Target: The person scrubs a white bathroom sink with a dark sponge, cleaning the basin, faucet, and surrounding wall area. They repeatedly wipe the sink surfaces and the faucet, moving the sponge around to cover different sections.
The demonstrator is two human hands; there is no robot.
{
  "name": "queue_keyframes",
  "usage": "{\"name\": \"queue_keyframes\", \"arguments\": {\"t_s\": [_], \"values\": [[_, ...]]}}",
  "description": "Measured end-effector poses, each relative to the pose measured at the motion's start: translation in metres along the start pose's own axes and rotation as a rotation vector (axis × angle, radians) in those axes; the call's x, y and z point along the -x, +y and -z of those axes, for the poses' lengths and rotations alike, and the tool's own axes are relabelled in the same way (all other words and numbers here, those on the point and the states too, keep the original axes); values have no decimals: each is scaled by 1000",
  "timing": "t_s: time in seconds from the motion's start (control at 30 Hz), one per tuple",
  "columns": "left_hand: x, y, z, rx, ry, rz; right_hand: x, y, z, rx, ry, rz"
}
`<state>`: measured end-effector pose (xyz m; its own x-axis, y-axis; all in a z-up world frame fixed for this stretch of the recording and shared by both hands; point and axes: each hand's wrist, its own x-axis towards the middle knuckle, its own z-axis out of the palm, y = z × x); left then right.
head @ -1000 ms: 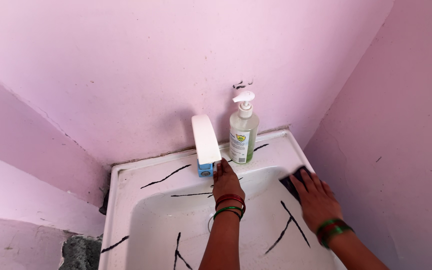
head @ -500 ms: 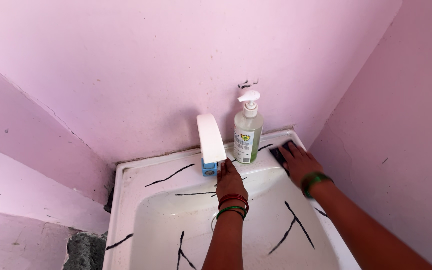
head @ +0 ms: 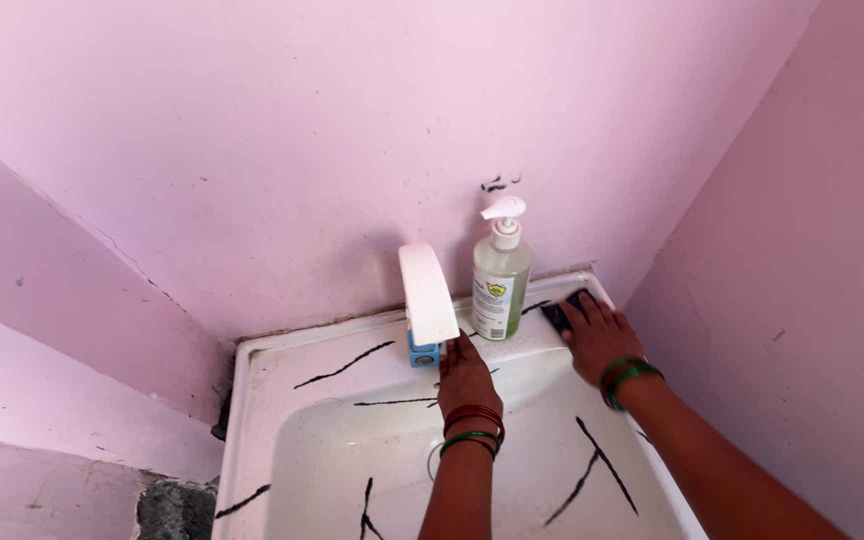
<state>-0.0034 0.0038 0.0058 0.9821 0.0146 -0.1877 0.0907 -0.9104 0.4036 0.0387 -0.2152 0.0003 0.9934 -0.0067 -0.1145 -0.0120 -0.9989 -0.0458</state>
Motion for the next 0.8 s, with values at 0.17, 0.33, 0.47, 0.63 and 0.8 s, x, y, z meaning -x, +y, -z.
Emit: {"name": "queue_keyframes", "arguments": {"t_s": [0.17, 0.33, 0.47, 0.63, 0.8], "values": [[2, 0, -1, 45, 0, 19, -28, -31, -1, 15, -15, -21], [0, -2, -3, 92, 54, 21, 10, -57, -13, -80, 57, 116], [-2, -2, -2, 40, 22, 10, 11, -33, 2, -36, 85, 160], [0, 0, 1, 23, -32, 34, 19, -18, 8, 63, 97, 14], [-2, 1, 2, 26, -48, 52, 51, -38, -7, 93, 94, 94]]}}
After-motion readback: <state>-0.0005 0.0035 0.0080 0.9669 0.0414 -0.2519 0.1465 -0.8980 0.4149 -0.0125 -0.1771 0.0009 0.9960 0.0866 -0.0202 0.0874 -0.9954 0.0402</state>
